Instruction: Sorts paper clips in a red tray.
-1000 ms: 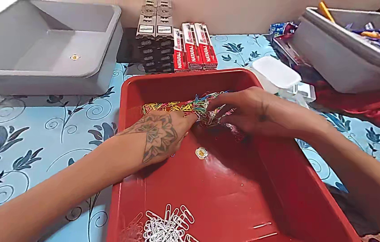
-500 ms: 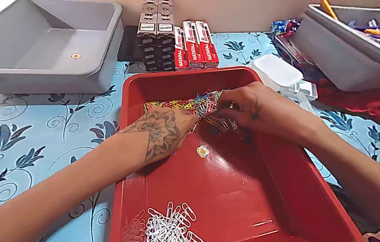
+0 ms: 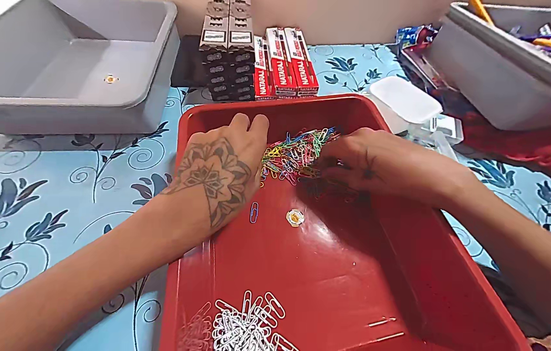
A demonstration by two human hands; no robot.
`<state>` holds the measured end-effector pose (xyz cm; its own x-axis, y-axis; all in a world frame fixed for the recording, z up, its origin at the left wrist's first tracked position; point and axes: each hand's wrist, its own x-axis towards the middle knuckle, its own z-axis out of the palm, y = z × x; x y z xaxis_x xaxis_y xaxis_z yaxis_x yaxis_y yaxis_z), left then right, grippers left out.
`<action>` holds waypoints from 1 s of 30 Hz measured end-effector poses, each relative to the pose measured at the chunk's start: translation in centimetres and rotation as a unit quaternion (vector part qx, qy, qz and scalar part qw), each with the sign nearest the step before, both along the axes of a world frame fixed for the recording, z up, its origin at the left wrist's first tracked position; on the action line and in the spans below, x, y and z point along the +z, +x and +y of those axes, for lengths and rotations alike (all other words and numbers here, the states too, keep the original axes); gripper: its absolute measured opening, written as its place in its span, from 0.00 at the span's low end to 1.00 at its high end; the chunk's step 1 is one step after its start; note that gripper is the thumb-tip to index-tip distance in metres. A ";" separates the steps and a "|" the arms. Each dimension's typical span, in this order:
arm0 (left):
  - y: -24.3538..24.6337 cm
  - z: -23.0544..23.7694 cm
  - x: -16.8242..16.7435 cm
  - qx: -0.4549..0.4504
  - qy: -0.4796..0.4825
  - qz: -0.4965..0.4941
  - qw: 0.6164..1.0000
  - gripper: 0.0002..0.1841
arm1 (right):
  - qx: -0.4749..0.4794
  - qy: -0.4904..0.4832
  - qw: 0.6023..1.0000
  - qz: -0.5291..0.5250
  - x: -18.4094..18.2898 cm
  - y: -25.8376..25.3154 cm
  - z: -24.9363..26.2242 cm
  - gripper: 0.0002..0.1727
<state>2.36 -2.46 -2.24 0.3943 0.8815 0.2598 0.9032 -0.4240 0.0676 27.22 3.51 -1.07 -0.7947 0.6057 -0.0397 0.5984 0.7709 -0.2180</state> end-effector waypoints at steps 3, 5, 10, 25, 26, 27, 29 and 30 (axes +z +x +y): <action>-0.2 0.0 -0.2 -0.012 -0.018 -0.009 1.000 0.15 | -0.001 0.001 0.999 0.035 0.1 0.3 0.2 0.08; -0.3 -0.1 -0.2 -0.017 -0.026 -0.006 1.000 0.14 | 0.022 -0.006 1.000 0.016 0.5 1.0 0.4 0.08; -0.3 0.0 -0.3 -0.024 -0.037 0.001 0.999 0.13 | -0.026 -0.026 0.997 -0.070 1.4 0.3 -0.7 0.03; -0.6 0.1 -1.1 -0.088 -0.039 -0.062 0.993 0.11 | -0.084 -0.020 0.993 0.076 2.2 -0.3 -1.4 0.09; -0.7 0.2 -1.4 -0.103 -0.029 -0.071 0.992 0.11 | -0.088 -0.010 0.993 0.081 2.0 -0.3 -1.3 0.09; -0.5 0.1 -0.9 -0.103 -0.045 -0.075 0.991 0.11 | -0.083 0.007 0.993 0.087 1.6 -0.1 -1.1 0.10; -0.3 0.2 -0.6 -0.095 -0.053 -0.073 0.991 0.11 | -0.080 0.035 0.992 0.091 1.1 0.1 -0.8 0.11; -0.4 0.6 -1.0 -0.094 -0.043 -0.076 0.992 0.12 | -0.083 0.048 0.991 0.090 1.0 0.0 -0.8 0.11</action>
<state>1.96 -1.89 -3.23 0.5162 0.8170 0.2570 0.7847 -0.5714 0.2404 27.24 2.73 -0.08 -0.6723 0.7230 0.1586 0.6771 0.6873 -0.2631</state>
